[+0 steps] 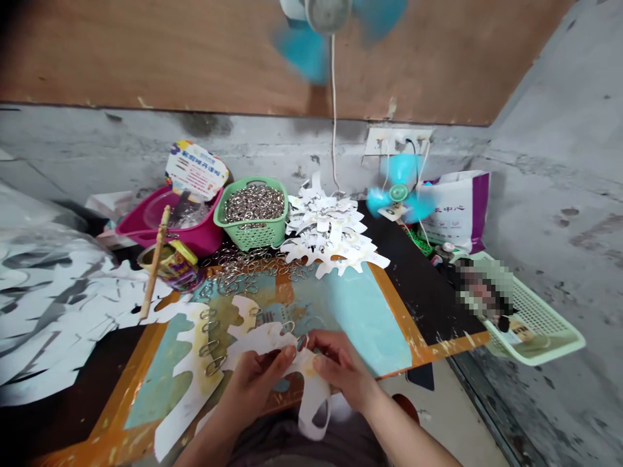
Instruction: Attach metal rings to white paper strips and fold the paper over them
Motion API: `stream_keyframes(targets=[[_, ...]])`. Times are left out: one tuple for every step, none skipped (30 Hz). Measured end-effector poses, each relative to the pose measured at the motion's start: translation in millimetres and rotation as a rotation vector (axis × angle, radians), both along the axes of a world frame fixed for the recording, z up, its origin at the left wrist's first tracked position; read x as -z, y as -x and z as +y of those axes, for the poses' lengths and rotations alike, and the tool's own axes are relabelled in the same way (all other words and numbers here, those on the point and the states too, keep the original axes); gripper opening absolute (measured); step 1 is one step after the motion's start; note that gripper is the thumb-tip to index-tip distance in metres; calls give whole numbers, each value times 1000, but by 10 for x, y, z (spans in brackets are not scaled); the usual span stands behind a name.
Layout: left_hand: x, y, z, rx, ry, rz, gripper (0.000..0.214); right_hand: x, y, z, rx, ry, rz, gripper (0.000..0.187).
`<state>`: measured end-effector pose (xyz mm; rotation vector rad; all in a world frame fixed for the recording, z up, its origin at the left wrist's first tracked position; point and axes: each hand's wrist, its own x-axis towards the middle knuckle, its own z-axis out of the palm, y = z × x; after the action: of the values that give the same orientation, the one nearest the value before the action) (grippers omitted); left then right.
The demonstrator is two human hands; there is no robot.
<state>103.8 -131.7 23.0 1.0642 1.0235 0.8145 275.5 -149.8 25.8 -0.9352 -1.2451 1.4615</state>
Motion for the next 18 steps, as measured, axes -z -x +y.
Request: stream_keyframes(targets=[[-33,-1,-16,-5,8,-4,51,-38,-14,13,1,-10,-57,51],[-60,-2,-33,-31,28,-13,51,-84,-23,27,15,-30,-138,49],[-80,-4,-52,-66,58,-25,51,-135,-26,39,39,-58,-228,47],[-95,-6,-69,-98,89,-40,51,-187,-24,47,61,-91,-307,46],[-106,-8,-85,-119,113,-57,52,-234,-18,51,75,-121,-358,45],[-115,-11,-100,-121,130,-75,53,-272,-7,49,79,-141,-375,45],[-123,-13,-114,-103,144,-95,53,-298,8,41,75,-138,-363,44],[-130,-15,-127,-74,158,-119,52,-310,27,27,71,-113,-327,44],[-137,-17,-140,-49,175,-147,50,-307,50,9,67,-67,-268,45],[-142,-18,-153,-37,199,-179,49,-292,77,-12,64,-9,-190,45],[-145,-18,-168,-36,224,-210,49,-266,107,-34,65,56,-102,45],[-143,-18,-183,-47,244,-232,50,-231,140,-54,68,120,-13,45],[-138,-17,-198,-65,255,-244,52,-190,170,-72,73,177,68,44],[-128,-16,-211,-84,261,-248,54,-146,196,-85,82,223,138,43],[-116,-13,-221,-97,263,-249,55,-103,213,-92,93,258,191,43],[-102,-8,-228,-105,262,-248,55,-63,218,-92,101,277,221,43],[-88,-1,-230,-105,257,-246,55,-32,208,-87,93,278,224,43],[-76,10,-229,-99,250,-241,54,-12,182,-75,68,266,204,43]])
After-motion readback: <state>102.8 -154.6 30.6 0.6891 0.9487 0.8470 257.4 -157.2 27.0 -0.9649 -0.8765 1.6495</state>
